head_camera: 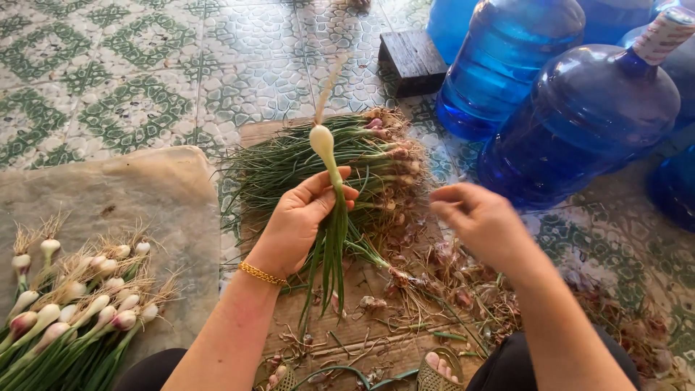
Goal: The person is cleaning green onions by peeling off the dry outer skin and sorting them into a clean pile.
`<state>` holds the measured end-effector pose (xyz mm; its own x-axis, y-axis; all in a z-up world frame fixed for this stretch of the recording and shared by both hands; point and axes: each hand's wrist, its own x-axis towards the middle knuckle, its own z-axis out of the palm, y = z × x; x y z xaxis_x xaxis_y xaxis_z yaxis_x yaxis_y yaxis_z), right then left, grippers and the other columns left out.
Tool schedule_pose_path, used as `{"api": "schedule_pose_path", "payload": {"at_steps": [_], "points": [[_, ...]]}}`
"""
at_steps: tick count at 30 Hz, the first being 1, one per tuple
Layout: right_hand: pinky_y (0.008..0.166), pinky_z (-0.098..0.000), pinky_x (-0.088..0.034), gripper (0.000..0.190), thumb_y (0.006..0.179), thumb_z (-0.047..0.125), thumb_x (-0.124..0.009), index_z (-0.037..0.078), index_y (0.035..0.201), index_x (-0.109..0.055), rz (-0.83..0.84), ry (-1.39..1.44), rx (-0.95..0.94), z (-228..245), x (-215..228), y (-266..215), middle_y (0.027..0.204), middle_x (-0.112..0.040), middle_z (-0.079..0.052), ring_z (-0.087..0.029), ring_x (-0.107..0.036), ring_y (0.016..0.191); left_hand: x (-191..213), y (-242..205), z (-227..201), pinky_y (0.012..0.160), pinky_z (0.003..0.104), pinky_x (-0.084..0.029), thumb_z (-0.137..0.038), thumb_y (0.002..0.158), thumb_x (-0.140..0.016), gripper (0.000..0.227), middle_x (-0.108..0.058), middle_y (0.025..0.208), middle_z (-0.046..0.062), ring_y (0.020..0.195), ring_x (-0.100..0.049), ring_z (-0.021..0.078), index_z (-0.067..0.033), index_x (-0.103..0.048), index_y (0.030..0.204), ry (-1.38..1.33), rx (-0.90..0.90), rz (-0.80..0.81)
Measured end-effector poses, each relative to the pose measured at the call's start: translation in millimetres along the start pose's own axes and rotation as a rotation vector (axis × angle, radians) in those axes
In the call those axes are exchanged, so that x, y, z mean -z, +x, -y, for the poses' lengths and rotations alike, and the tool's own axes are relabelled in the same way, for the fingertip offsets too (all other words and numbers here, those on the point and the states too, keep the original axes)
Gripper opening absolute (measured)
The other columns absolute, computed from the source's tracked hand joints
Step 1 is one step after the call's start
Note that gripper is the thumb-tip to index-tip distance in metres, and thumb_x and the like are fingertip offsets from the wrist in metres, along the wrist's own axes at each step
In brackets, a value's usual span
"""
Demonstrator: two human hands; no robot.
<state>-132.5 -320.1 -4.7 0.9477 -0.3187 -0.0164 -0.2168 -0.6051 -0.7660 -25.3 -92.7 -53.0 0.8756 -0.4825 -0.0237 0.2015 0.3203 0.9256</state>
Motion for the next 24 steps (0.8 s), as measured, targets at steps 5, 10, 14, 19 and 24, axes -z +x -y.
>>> {"api": "schedule_pose_path", "payload": {"at_steps": [5, 10, 14, 19, 24], "points": [[0.098, -0.0452, -0.049, 0.040, 0.095, 0.029, -0.052, 0.014, 0.130, -0.061, 0.311, 0.215, -0.081, 19.3, -39.2, 8.1, 0.116, -0.070, -0.011, -0.027, -0.065, 0.110, 0.3, -5.6, -16.9, 0.086, 0.033, -0.058, -0.005, 0.098, -0.046, 0.036, -0.070, 0.099, 0.014, 0.094, -0.069, 0.0209, -0.0024, -0.056, 0.132, -0.135, -0.011, -0.012], [0.107, -0.0540, -0.038, 0.055, 0.098, 0.046, -0.036, 0.010, 0.135, -0.055, 0.443, 0.351, 0.017, 18.9, -64.3, 12.2, 0.127, -0.064, -0.015, -0.032, -0.055, 0.125, 4.1, -2.8, -23.0, 0.086, 0.040, -0.058, -0.009, 0.096, -0.045, 0.041, -0.070, 0.098, 0.016, 0.095, -0.070, 0.0272, -0.0046, -0.053, 0.135, -0.307, 0.005, 0.019], [0.100, -0.0502, -0.044, 0.055, 0.097, 0.044, -0.040, 0.008, 0.135, -0.056, 0.548, 0.316, -0.019, 15.9, -70.3, 12.7, 0.112, -0.068, -0.017, -0.031, -0.061, 0.113, 11.7, -0.9, -26.4, 0.082, 0.041, -0.060, -0.014, 0.094, -0.052, 0.042, -0.069, 0.095, 0.013, 0.091, -0.071, 0.0275, -0.0052, -0.052, 0.135, -0.377, -0.060, -0.051], [0.074, -0.0270, -0.051, 0.031, 0.099, 0.017, -0.050, 0.000, 0.121, -0.065, 0.525, 0.362, -0.156, 1.5, -78.6, 7.8, 0.082, -0.067, -0.008, -0.014, -0.059, 0.078, 30.2, 2.7, -34.8, 0.080, 0.039, -0.064, -0.005, 0.093, -0.059, 0.041, -0.066, 0.093, 0.009, 0.087, -0.071, 0.0245, -0.0056, -0.051, 0.134, -0.310, -0.231, -0.191], [0.047, -0.0241, -0.051, 0.026, 0.096, 0.016, -0.057, -0.001, 0.110, -0.072, 0.347, 0.340, -0.231, 9.1, -71.0, 5.0, 0.068, -0.065, -0.012, -0.013, -0.054, 0.057, 52.6, 7.0, -47.2, 0.083, 0.043, -0.066, -0.006, 0.097, -0.055, 0.040, -0.064, 0.094, 0.007, 0.083, -0.070, 0.0216, -0.0105, -0.049, 0.137, -0.341, -0.367, -0.350]]}}
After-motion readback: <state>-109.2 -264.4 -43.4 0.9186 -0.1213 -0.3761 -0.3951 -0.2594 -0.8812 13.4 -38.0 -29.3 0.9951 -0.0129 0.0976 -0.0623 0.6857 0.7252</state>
